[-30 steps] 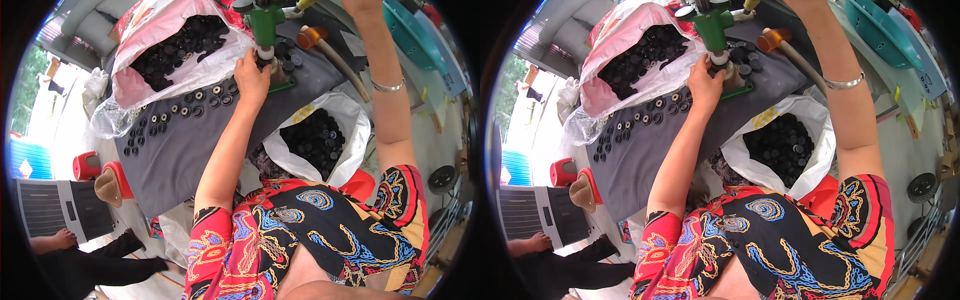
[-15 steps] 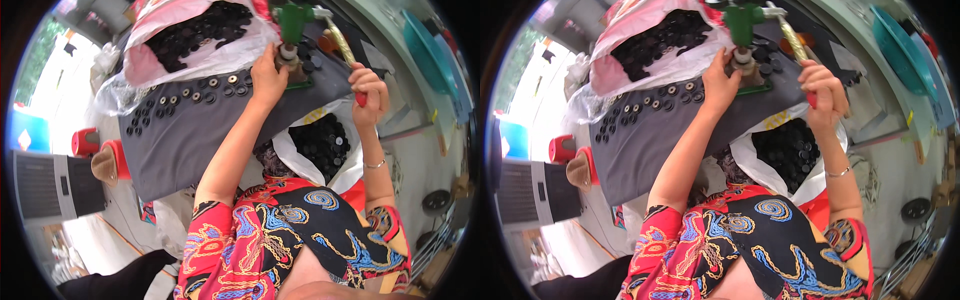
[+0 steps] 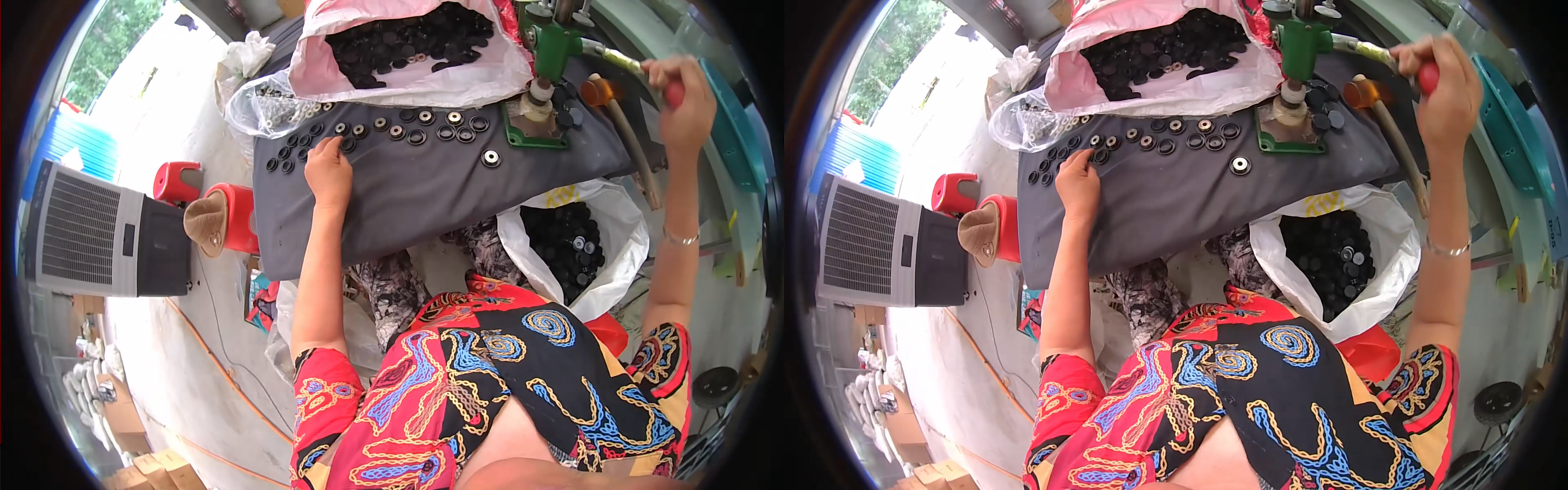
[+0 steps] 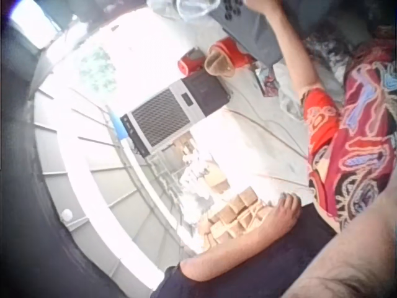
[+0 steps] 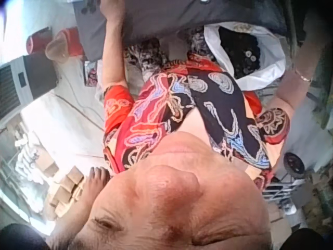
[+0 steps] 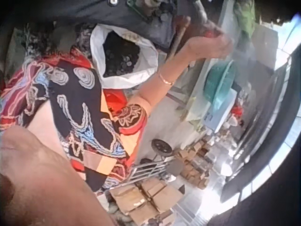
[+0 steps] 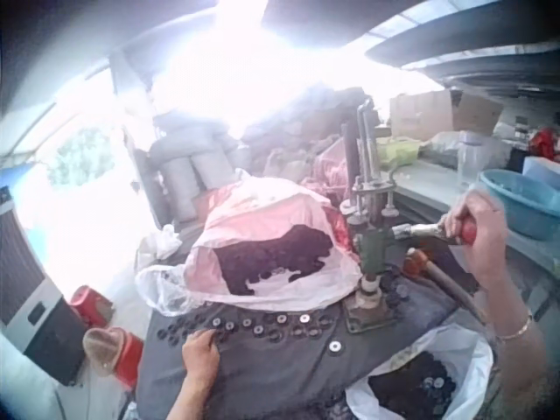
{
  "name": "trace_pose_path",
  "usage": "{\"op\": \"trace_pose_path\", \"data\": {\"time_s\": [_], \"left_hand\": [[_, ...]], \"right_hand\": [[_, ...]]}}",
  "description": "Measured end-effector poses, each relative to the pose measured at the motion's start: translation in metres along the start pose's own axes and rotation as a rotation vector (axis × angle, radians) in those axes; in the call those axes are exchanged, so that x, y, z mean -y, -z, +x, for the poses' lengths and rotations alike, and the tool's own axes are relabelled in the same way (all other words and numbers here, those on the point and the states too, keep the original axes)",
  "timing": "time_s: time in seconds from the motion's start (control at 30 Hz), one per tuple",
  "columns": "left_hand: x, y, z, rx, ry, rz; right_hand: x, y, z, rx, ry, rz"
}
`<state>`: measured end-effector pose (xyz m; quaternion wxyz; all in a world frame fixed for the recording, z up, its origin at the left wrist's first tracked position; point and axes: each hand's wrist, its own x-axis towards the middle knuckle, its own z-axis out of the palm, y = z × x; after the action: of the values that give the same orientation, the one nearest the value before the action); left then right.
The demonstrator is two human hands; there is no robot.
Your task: The person uses a manual press machine to attach snap fasteners onto a piece of gray fabric. They repeatedly place a snap component into the press, operate the lever to secure it, and then remove the finished fastener. The process is repeated for multiple fasteners.
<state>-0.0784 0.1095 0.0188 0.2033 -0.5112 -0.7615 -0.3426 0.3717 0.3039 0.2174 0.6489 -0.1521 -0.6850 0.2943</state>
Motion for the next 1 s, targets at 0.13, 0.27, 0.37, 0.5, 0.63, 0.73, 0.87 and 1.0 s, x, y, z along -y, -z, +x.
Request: {"op": "trace_pose_path", "data": {"time_s": [0.13, 0.27, 0.37, 0.5, 0.63, 0.73, 0.87, 1.0], "left_hand": [[0.000, -0.011, 0.005, 0.223, -0.176, 0.166], [-0.004, 0.001, 0.002, 0.305, -0.191, 0.167], [-0.023, 0.012, 0.010, 0.420, -0.072, 0.169], [-0.012, 0.011, 0.025, 0.563, -0.167, 0.210], [-0.056, 0.013, 0.025, 0.443, -0.052, -0.153], [-0.103, -0.006, 0.007, 0.382, 0.047, -0.633], [-0.158, -0.036, -0.012, 0.457, 0.312, -1.083], [-0.185, -0.048, -0.011, 0.311, -0.036, -0.824]], "right_hand": [[0.004, -0.001, 0.040, -0.091, -0.161, 0.023], [0.011, -0.024, 0.054, -0.168, -0.030, -0.128], [-0.011, -0.003, 0.059, -0.158, -0.065, 0.019], [-0.013, -0.011, 0.065, -0.124, -0.028, 0.021], [-0.065, 0.028, 0.088, -0.047, -0.072, 0.326], [-0.030, 0.003, 0.072, -0.079, -0.053, 0.178], [-0.009, -0.015, 0.065, -0.120, -0.042, 0.062], [-0.007, -0.014, 0.066, -0.116, -0.052, 0.027]]}}
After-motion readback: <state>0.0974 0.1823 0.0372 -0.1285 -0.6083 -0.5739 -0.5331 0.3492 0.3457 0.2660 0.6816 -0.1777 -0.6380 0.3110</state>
